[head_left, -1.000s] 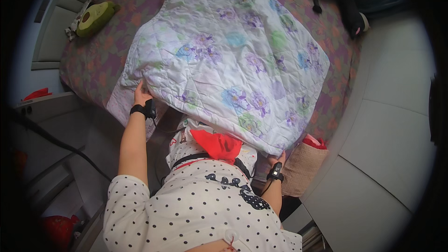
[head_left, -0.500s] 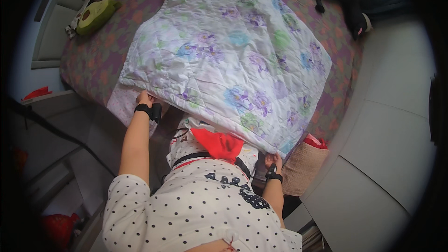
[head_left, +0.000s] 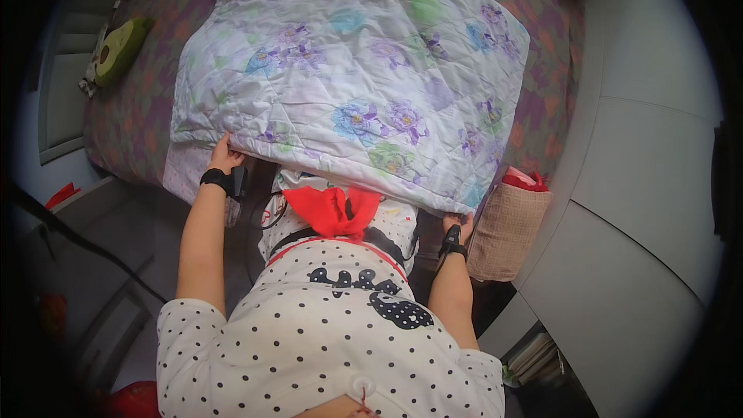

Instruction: The person folds a floral blanket on a bed, smooths the fabric, and stacks it next to another folded blanket.

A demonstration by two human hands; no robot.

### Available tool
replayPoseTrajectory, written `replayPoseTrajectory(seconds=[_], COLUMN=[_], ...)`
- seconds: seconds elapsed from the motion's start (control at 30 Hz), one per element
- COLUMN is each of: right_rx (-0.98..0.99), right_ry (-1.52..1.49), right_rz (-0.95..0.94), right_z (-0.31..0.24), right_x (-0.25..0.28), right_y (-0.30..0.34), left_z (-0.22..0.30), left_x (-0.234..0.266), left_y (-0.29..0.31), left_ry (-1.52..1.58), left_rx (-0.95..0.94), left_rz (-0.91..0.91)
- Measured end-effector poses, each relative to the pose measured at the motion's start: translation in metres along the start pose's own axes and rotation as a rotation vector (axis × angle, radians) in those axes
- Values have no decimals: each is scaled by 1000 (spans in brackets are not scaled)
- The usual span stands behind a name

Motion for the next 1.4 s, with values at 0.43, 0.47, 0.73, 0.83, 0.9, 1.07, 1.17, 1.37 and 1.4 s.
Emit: replayPoseTrajectory(seconds=[0.43, 0.47, 0.73, 0.83, 0.9, 1.07, 1.17, 1.37, 1.4], right_rx=[328, 250, 163, 374, 399, 304, 302, 325, 336], right_ry=[905, 928, 1030, 1227, 1158, 873, 843, 823, 819], right_rz=[185, 138, 66, 335, 271, 10, 82, 93, 95], right_z=[-82, -74, -5, -28, -32, -35, -40, -36, -35], right_x=[30, 35, 37, 33, 22, 2, -1, -9, -7], right_y=[-52, -57, -47, -24, -18, -31, -40, -24, -20], left_z=[44, 45, -10, -16, -15, -4, -7, -10, -11], left_x=[-1, 4, 3, 0, -4, -22, -8, -25, -32], left_y=[7, 0, -11, 3, 14, 46, 44, 7, 5], left_ry=[165, 147, -73, -45, -30, -75, -237, -335, -316], left_rx=[-181, -201, 44, 43, 21, -79, -88, -321, -360], left_rz=[-126, -72, -115, -68, -60, -210, -45, -370, -455])
Point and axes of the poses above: each hand's wrist, its own y-axis away from the middle knuckle, its own x-axis out of the back of the hand, z = x × y, the point moved 7 cm from there along -y, towards the middle knuckle, and after that the axes turned 15 degrees about z, right-handed, at the moved point
